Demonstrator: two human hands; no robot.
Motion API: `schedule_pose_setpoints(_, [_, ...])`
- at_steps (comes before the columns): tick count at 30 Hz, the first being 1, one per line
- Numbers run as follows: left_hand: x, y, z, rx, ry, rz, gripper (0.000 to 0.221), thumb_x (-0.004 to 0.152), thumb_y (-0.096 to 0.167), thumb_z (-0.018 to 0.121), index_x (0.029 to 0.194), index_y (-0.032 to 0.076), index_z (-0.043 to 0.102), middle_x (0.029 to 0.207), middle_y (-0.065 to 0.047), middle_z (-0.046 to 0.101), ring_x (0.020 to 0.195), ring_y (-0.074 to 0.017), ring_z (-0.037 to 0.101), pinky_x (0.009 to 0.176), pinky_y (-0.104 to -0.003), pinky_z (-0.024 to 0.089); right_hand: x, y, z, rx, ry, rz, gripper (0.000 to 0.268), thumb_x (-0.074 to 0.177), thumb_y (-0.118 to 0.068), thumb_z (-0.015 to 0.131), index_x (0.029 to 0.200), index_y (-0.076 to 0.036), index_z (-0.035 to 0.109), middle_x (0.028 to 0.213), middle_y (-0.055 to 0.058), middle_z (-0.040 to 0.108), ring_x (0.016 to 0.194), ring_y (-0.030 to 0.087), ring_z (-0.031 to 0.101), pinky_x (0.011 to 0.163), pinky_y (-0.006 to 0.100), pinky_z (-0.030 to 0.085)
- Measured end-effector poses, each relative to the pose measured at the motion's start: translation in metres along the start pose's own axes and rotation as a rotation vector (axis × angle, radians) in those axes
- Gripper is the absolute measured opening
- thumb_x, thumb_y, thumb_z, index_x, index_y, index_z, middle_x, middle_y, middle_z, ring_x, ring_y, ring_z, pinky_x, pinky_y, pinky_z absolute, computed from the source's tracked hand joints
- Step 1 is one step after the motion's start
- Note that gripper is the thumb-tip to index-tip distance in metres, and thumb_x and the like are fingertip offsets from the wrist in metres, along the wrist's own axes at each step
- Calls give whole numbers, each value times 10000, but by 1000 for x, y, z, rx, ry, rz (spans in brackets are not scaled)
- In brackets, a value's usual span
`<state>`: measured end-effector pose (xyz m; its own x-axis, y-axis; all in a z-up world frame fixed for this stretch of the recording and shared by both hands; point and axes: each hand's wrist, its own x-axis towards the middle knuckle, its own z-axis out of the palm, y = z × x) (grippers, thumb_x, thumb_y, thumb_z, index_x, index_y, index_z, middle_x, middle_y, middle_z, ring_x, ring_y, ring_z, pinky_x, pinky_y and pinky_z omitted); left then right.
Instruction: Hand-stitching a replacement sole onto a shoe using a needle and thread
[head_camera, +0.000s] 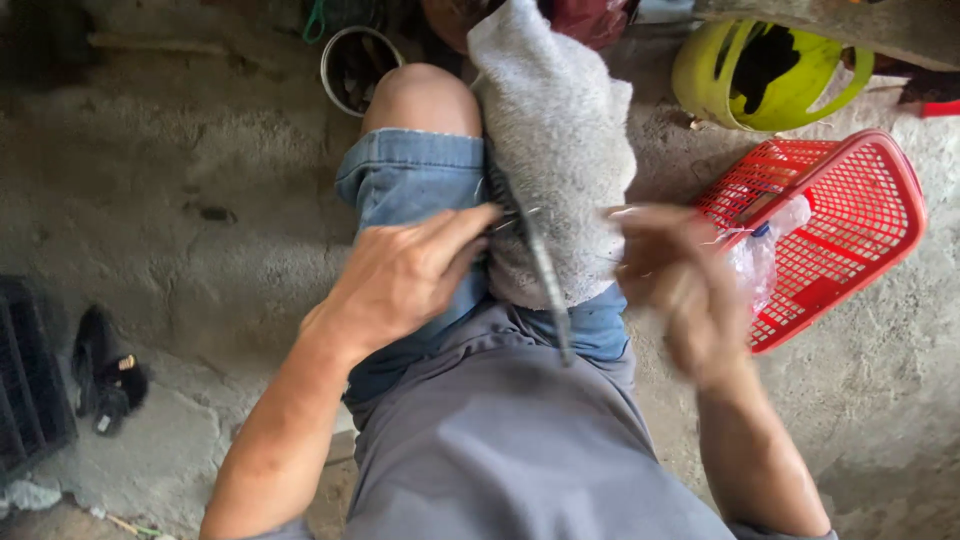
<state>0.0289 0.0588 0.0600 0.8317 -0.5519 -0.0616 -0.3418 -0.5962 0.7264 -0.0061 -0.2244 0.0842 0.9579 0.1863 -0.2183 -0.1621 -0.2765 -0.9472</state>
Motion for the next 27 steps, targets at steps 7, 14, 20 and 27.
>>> schedule_pose_setpoints(7, [-5,3,-7,174,-19,-33,206,881,-32,491,1048,71,556,862,-101,575,771,-352,586,641,-479,449,25,44,-26,-930,278,-216,283,1038,-63,791,1258,49,653,1355,284,583,1274,427,536,1071,520,407])
schedule_pose_setpoints(14, [-3,-3,9,157,102,-10,160,1031,160,589,1174,150,658,853,-33,587,784,-280,618,676,-398,520,38,20,43,-684,135,-463,216,962,-135,825,1153,-117,725,1370,123,631,1268,362,555,1075,478,491])
schedule_pose_setpoints(20, [-2,-5,12,96,173,-35,127,1063,173,547,1100,176,669,760,-42,557,740,-289,627,636,-398,558,59,21,54,-714,238,-560,52,967,-114,766,946,-69,750,1241,115,698,1079,330,620,913,438,532])
schedule_pose_setpoints(27, [-4,-9,12,2,196,-87,123,1066,185,576,1092,197,695,746,-20,611,741,-284,662,635,-384,552,36,6,49,-620,46,-513,93,946,-115,739,944,-35,693,1268,146,688,992,372,644,804,467,546])
